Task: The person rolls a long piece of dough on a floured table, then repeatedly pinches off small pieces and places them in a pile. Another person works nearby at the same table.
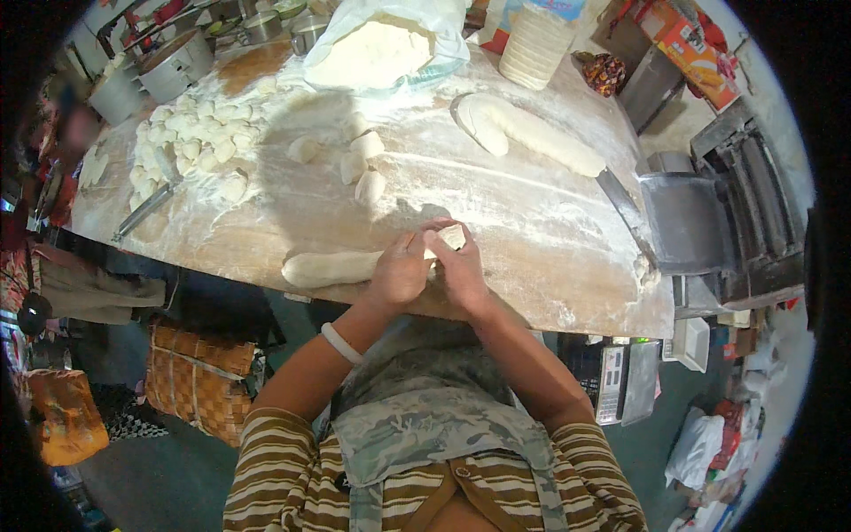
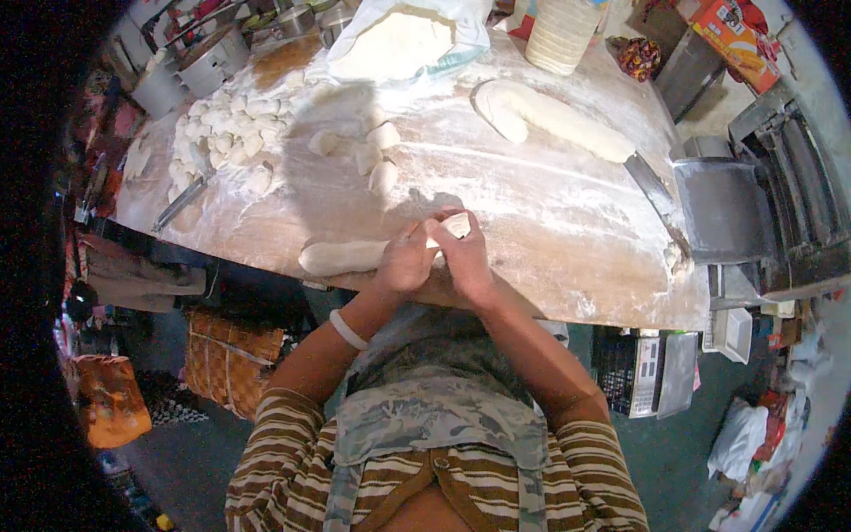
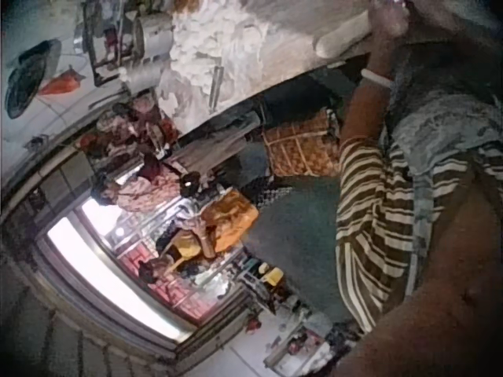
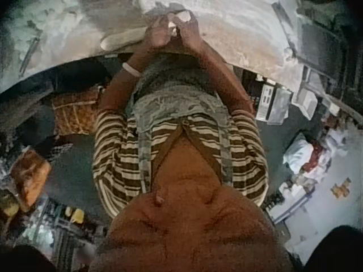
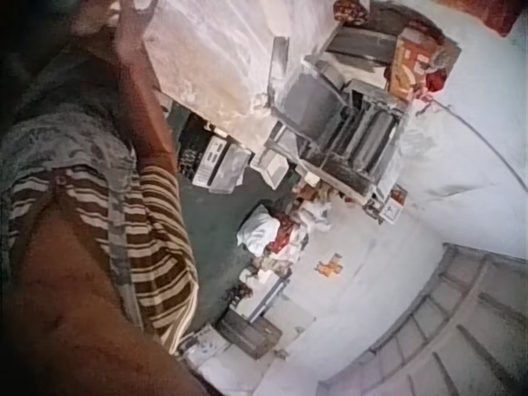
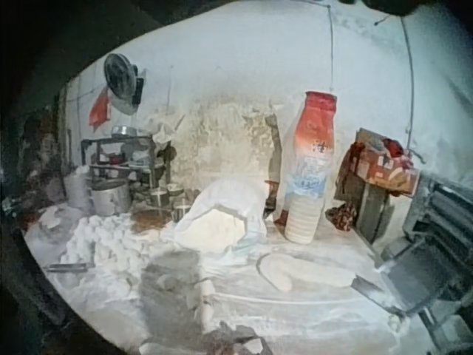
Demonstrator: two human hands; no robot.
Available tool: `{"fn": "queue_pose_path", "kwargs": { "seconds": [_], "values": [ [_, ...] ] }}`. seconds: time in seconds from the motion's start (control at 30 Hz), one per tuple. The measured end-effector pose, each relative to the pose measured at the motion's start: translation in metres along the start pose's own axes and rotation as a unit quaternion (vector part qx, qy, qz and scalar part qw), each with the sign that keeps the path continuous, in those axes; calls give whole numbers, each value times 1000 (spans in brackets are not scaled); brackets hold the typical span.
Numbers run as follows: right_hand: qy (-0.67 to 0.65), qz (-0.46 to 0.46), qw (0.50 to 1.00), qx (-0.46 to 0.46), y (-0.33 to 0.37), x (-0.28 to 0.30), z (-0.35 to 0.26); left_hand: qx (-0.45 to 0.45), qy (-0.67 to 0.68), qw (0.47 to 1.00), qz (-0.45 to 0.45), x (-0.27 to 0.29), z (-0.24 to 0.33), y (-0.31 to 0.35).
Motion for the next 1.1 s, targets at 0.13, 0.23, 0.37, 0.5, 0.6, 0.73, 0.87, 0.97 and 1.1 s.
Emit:
{"fn": "queue_pose_path", "kwargs": {
  "seconds": [0.13,0.23,0.37,0.5,0.6,0.73,0.87,0.97,1.1],
  "values": [
    [-83,-35,994,61,-2,-3,1,93,-154,980,-81,-12,-17,7],
    [-44,4,998,47,3,-8,-11,91,-217,968,-81,-15,-15,10],
    [-38,17,993,112,-16,2,6,81,-318,942,-66,-27,-27,9],
    [244,53,926,285,-11,-8,-23,203,-299,926,-106,-35,-36,9],
    [6,88,986,142,-23,-2,-24,172,-342,921,-72,-38,-33,7],
    [-278,64,958,-11,-21,-7,-28,142,-334,931,-35,-36,-29,1],
    [-267,-93,958,-44,-1,-57,-46,100,29,994,46,-39,-52,11],
    [-219,-29,974,-58,-36,-45,-45,44,24,996,75,-15,-35,4],
    [-99,-9,995,-12,-39,-4,-47,82,-308,935,-154,14,-26,20]
  ]
}}
Point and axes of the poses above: each hand's wrist, its own y-axis away from the middle knuckle, its own x-axis out of the back of the hand, z = x × y, the point moved 7 cm from there along -y, towards the middle knuckle, and after that the axes turned 5 degrees about -z, right-handed, at the moved point
